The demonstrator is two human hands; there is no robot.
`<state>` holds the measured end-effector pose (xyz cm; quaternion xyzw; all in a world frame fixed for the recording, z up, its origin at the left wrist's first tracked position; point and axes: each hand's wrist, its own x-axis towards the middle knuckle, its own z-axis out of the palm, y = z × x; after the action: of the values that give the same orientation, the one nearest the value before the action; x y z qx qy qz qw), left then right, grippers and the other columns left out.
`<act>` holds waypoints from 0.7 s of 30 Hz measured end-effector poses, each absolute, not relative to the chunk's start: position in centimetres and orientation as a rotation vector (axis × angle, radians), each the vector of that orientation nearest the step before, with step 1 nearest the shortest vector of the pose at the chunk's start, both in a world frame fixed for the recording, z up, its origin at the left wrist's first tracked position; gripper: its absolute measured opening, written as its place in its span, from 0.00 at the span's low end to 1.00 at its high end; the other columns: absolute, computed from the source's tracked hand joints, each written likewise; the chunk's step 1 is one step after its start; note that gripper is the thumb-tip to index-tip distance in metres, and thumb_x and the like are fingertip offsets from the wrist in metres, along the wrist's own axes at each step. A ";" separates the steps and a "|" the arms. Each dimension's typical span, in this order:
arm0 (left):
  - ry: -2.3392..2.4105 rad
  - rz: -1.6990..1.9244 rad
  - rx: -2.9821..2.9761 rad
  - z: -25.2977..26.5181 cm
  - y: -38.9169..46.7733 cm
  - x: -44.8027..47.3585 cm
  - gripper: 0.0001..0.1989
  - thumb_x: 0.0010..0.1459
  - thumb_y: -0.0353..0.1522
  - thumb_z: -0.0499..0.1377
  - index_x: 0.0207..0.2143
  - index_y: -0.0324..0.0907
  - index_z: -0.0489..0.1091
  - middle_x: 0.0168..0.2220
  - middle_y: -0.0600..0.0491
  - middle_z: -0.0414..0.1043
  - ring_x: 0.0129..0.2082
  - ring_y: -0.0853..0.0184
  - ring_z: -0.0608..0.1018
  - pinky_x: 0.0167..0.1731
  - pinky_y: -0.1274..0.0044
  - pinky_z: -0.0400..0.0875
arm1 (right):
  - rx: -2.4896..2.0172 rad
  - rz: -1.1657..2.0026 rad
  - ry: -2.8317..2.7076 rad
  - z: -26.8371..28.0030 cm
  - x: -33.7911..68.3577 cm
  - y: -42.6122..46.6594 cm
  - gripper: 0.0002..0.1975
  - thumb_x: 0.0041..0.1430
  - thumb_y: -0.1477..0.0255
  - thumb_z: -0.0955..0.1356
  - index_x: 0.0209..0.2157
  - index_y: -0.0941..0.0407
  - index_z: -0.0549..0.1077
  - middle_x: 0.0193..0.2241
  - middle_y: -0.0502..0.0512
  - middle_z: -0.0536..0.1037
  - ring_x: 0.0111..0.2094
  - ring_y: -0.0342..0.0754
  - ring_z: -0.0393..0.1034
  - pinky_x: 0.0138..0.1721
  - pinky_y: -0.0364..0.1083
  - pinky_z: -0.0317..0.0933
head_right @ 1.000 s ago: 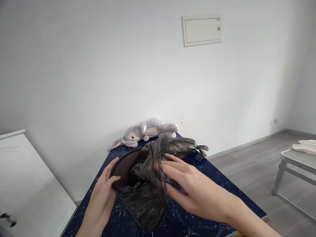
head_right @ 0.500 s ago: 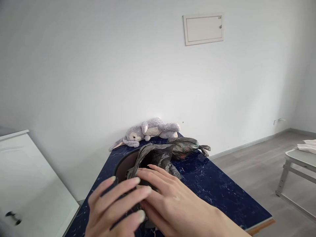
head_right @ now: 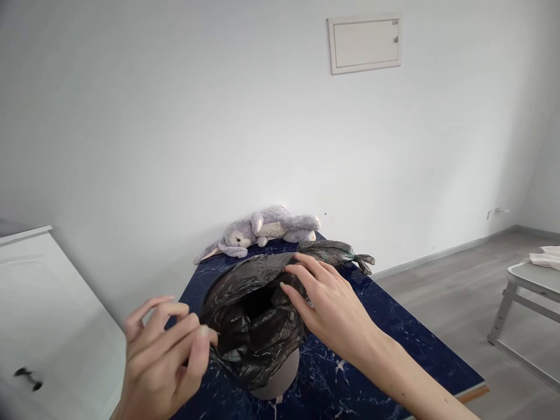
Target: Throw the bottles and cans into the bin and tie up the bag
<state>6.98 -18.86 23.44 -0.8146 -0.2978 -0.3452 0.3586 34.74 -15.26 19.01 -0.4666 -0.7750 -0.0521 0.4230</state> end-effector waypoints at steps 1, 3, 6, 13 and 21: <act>-0.840 -0.916 -2.033 23.6 -18.6 6.5 0.12 0.61 0.25 0.59 0.26 0.48 0.68 0.23 0.58 0.73 0.33 0.60 0.76 0.59 0.56 0.61 | -1.201 -0.101 -1.900 19.0 34.7 -15.3 0.18 0.75 0.59 0.62 0.60 0.48 0.72 0.67 0.62 0.70 0.61 0.66 0.73 0.50 0.64 0.77; -1.011 -0.993 -1.883 24.0 -18.2 5.5 0.13 0.64 0.29 0.60 0.25 0.48 0.69 0.30 0.53 0.77 0.39 0.55 0.76 0.59 0.53 0.61 | -1.232 -0.026 -1.811 19.2 34.5 -15.6 0.19 0.75 0.58 0.62 0.62 0.45 0.69 0.70 0.61 0.64 0.60 0.65 0.74 0.46 0.60 0.79; -1.279 -1.213 -1.785 24.7 -18.3 4.9 0.10 0.68 0.37 0.58 0.33 0.48 0.73 0.44 0.46 0.76 0.49 0.50 0.76 0.55 0.55 0.67 | -1.234 0.049 -1.681 19.8 34.2 -16.0 0.21 0.74 0.56 0.62 0.63 0.44 0.65 0.69 0.61 0.63 0.60 0.64 0.73 0.45 0.58 0.79; -1.869 -1.378 -2.196 24.8 -18.4 5.8 0.29 0.65 0.51 0.61 0.61 0.50 0.61 0.54 0.45 0.76 0.52 0.53 0.81 0.42 0.69 0.78 | -1.256 0.458 -1.674 20.1 36.2 -12.2 0.37 0.68 0.48 0.66 0.69 0.51 0.56 0.59 0.69 0.73 0.53 0.62 0.77 0.46 0.58 0.77; -1.877 -1.270 -2.386 26.3 -15.1 6.7 0.20 0.69 0.46 0.55 0.58 0.49 0.64 0.38 0.53 0.80 0.37 0.60 0.82 0.39 0.70 0.75 | -1.073 0.752 -1.532 19.9 35.3 -8.1 0.26 0.66 0.50 0.67 0.58 0.51 0.67 0.24 0.43 0.68 0.27 0.49 0.66 0.29 0.47 0.60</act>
<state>6.74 -15.10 26.26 -0.7231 -0.5689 -0.3847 -0.0744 35.28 -8.06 19.91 -0.4501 -0.6428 0.3154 0.5336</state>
